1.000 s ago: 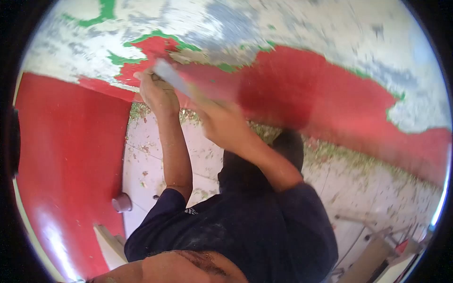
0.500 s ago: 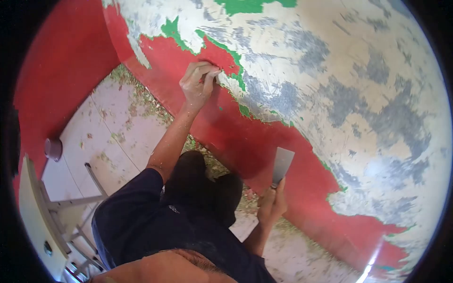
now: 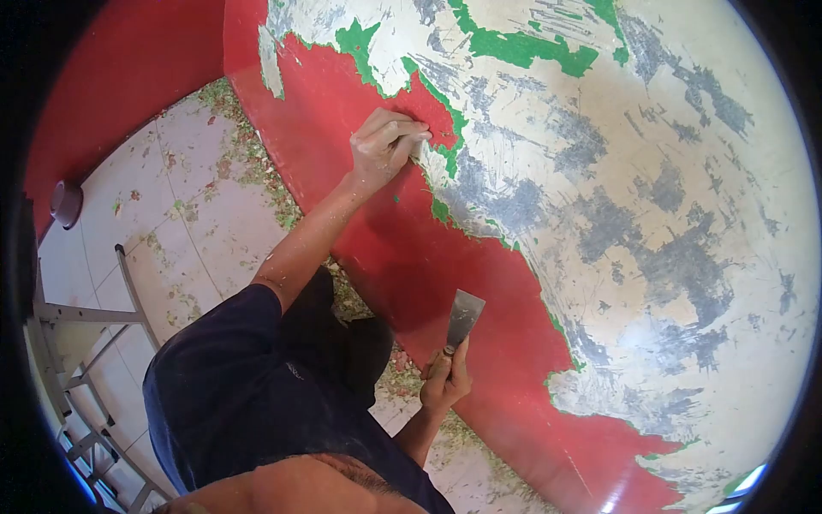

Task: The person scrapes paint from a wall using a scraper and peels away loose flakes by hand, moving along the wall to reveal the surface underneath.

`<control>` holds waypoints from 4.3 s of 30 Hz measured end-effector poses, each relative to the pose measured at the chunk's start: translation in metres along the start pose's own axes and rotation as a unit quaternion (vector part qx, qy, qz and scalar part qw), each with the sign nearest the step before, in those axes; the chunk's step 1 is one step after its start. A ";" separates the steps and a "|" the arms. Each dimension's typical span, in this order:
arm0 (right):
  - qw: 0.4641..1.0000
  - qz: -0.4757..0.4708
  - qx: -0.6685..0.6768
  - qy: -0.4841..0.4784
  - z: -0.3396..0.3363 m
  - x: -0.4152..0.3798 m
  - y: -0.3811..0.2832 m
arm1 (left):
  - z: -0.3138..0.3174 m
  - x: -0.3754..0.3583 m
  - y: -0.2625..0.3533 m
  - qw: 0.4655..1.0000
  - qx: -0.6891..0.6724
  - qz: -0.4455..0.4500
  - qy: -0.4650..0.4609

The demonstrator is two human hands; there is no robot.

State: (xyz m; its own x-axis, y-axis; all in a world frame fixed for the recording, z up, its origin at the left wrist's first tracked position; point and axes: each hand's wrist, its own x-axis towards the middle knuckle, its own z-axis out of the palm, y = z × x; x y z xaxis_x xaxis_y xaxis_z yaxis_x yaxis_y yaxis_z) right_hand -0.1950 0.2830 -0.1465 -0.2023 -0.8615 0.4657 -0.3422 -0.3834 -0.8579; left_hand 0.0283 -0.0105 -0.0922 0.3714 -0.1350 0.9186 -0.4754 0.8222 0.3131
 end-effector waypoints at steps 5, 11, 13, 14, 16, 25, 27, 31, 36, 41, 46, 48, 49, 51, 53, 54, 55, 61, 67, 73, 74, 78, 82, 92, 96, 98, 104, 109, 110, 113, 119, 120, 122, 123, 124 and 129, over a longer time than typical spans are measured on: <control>0.999 0.022 -0.026 0.005 -0.002 -0.011 -0.003 | -0.001 0.001 -0.002 0.985 0.075 -0.104 0.114; 0.999 0.052 -0.008 0.003 -0.003 -0.015 0.003 | -0.003 0.017 0.032 0.996 -0.061 -0.054 0.020; 0.999 0.023 -0.024 -0.014 0.000 -0.013 0.003 | 0.005 0.017 0.026 0.999 -0.028 -0.026 0.029; 0.999 0.006 -0.031 -0.021 0.003 -0.011 0.004 | 0.009 0.018 0.022 0.999 -0.014 -0.009 0.033; 0.999 -0.005 -0.037 -0.020 0.008 -0.007 0.002 | 0.015 0.016 0.020 0.999 -0.009 0.012 0.042; 0.998 -0.019 -0.034 -0.043 0.019 -0.001 0.000 | -0.011 0.015 -0.001 0.926 -0.125 -0.298 0.193; 0.998 -0.010 -0.039 -0.046 0.022 0.000 0.001 | -0.022 0.004 -0.008 0.994 0.022 -0.098 0.043; 0.995 -0.019 -0.066 -0.067 0.030 0.000 0.009 | -0.018 -0.021 -0.002 0.995 0.016 -0.097 0.026; 0.995 -0.046 -0.044 -0.077 0.039 0.006 0.004 | -0.004 -0.033 -0.007 0.993 0.008 -0.110 0.042; 0.994 -0.028 -0.032 -0.096 0.041 0.003 0.004 | -0.006 -0.018 0.001 0.994 0.005 -0.087 0.069; 0.995 -0.025 -0.038 -0.087 0.044 0.003 0.001 | -0.005 -0.033 -0.015 0.993 0.001 -0.106 0.044; 0.994 -0.028 -0.050 -0.089 0.044 0.002 -0.001 | -0.009 -0.042 -0.017 0.985 0.017 -0.158 0.061; 0.994 -0.032 -0.057 -0.091 0.046 0.002 -0.002 | -0.015 -0.050 -0.020 0.978 0.031 -0.192 0.076; 0.993 -0.036 -0.054 -0.097 0.047 0.002 0.000 | -0.019 -0.055 -0.019 0.976 0.032 -0.205 0.067; 0.993 -0.033 -0.035 -0.110 0.046 0.001 0.006 | -0.025 -0.059 -0.007 0.986 0.012 -0.167 0.017; 0.992 -0.037 -0.046 -0.112 0.046 0.000 0.007 | -0.025 -0.056 -0.004 0.994 0.041 -0.104 0.011; 0.991 -0.041 -0.059 -0.113 0.045 -0.002 0.008 | -0.027 -0.056 -0.001 0.994 0.043 -0.101 0.000; 0.989 -0.066 -0.068 -0.113 0.044 0.002 0.007 | -0.023 -0.061 -0.001 0.996 0.032 -0.008 -0.078; 0.989 -0.070 -0.071 -0.109 0.042 -0.001 0.006 | -0.028 -0.048 0.005 0.994 0.020 0.052 -0.090; 0.997 -0.006 -0.052 -0.048 0.040 -0.003 -0.003 | -0.035 -0.072 0.003 0.981 -0.058 0.093 -0.161; 0.998 -0.004 -0.040 -0.043 0.041 -0.001 -0.002 | -0.037 -0.083 -0.002 0.976 -0.075 0.080 -0.187; 0.999 0.028 -0.031 -0.027 0.063 0.011 -0.013 | -0.032 -0.038 0.005 0.997 -0.054 -0.015 -0.059; 0.997 0.004 -0.059 -0.040 0.110 0.056 -0.041 | -0.038 -0.033 0.040 0.675 -0.473 -0.534 -0.186; 0.948 -0.015 -0.313 0.051 0.150 0.106 -0.032 | -0.016 -0.027 0.086 0.438 -0.595 -0.641 -0.210; 0.968 -0.026 -0.238 0.074 0.159 0.108 -0.030 | -0.024 -0.022 0.085 0.416 -0.587 -0.661 -0.213; 0.974 -0.072 -0.197 0.086 0.161 0.109 -0.017 | -0.020 -0.019 0.076 0.451 -0.572 -0.652 -0.211; 0.984 0.067 -0.159 -0.035 0.159 0.121 -0.042 | -0.025 -0.013 0.055 0.538 -0.528 -0.616 -0.227; 0.993 0.018 -0.101 -0.052 0.163 0.100 -0.040 | -0.033 -0.015 0.068 0.501 -0.520 -0.671 -0.170; 0.992 -0.031 -0.115 -0.035 0.160 0.100 -0.036 | -0.037 -0.010 0.069 0.491 -0.529 -0.662 -0.199; 0.983 -0.089 -0.150 0.063 0.163 0.092 -0.025 | -0.031 -0.019 0.072 0.432 -0.535 -0.692 -0.219; 0.987 -0.011 -0.124 0.105 0.169 0.094 -0.016 | -0.025 -0.020 0.073 0.440 -0.492 -0.732 -0.170; 0.985 -0.032 -0.121 0.115 0.167 0.092 -0.012 | -0.026 -0.025 0.076 0.446 -0.474 -0.739 -0.172; 0.983 -0.056 -0.121 0.124 0.168 0.098 -0.009 | -0.025 -0.033 0.072 0.440 -0.473 -0.742 -0.180; 0.984 -0.052 -0.122 0.120 0.171 0.102 -0.014 | -0.025 -0.028 0.066 0.455 -0.482 -0.726 -0.184; 0.984 -0.043 -0.123 0.119 0.176 0.102 -0.017 | -0.026 -0.019 0.060 0.466 -0.487 -0.713 -0.190; 0.981 -0.084 -0.102 0.144 0.190 0.101 -0.010 | -0.031 -0.014 0.067 0.484 -0.407 -0.742 -0.221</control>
State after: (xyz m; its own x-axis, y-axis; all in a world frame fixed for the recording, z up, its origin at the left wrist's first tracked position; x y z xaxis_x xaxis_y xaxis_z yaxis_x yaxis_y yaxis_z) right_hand -0.0371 0.1367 -0.1322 -0.3682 -0.6508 0.6640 -0.5630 -0.4123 -0.7163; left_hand 0.0157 0.0641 -0.0918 -0.4701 -0.8690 -0.1541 0.5932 -0.4404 0.6739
